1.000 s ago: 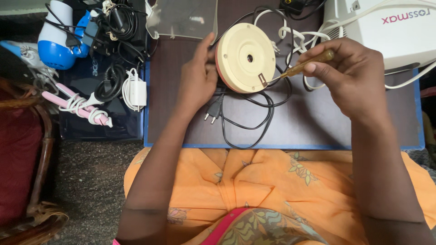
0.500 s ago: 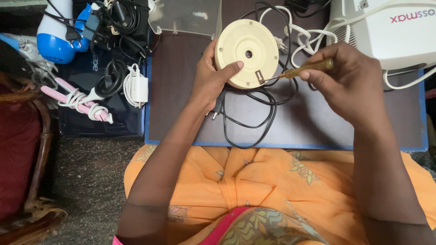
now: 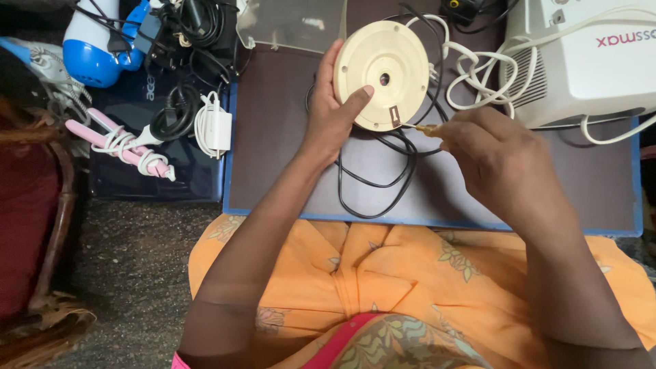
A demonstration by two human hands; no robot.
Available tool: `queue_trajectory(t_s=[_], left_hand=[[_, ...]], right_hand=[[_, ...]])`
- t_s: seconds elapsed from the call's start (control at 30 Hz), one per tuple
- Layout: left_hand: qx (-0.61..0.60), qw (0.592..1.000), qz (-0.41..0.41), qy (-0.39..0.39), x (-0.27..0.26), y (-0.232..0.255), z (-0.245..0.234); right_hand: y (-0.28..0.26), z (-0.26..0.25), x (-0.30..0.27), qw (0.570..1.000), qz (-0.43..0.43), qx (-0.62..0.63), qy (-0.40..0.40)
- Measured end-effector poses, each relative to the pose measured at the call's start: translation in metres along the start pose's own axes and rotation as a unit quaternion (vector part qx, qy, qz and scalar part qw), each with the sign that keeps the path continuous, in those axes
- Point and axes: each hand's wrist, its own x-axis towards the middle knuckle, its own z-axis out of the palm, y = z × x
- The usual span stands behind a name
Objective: The person uses a screwdriver to tighten screws on the back of a circular electrical cable reel. They then wind the black power cord around the reel and place the reel on the table.
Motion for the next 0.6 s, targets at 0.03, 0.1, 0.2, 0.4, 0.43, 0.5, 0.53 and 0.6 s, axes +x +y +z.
queue_trajectory(t_s=[0.03, 0.1, 0.2, 0.4, 0.43, 0.5, 0.53, 0.6], left_hand=[[-0.003, 1.0, 0.0, -0.003, 0.0, -0.002, 0.001], [-0.011, 1.0, -0.001, -0.01, -0.001, -0.005, 0.001], [-0.014, 1.0, 0.0, -0.01, 0.0, -0.006, -0.001], [-0.035, 0.999, -0.025, -0.005, 0.002, -0.003, -0.001], [-0.03, 0.999, -0.02, -0.005, 0.001, -0.002, -0.001], [-0.021, 1.0, -0.01, -0.005, 0.001, -0.003, 0.0], [-0.012, 1.0, -0.004, -0.01, 0.001, -0.003, 0.0], [0.007, 1.0, 0.009, -0.019, 0.0, -0.004, 0.001]], right_hand=[[-0.002, 0.001, 0.0, 1.0, -0.002, 0.0, 0.002], [-0.005, 0.002, 0.0, 1.0, -0.005, -0.001, 0.005], [-0.008, 0.004, -0.002, 1.0, -0.004, -0.009, -0.007], [-0.012, 0.009, -0.005, 0.999, -0.035, -0.023, -0.007], [-0.011, 0.009, -0.005, 0.999, -0.026, -0.027, -0.009], [-0.009, 0.012, -0.006, 0.999, -0.01, -0.035, -0.013], [-0.008, 0.013, -0.007, 0.999, -0.014, -0.035, -0.007], [-0.005, 0.016, -0.01, 0.999, -0.022, -0.037, 0.004]])
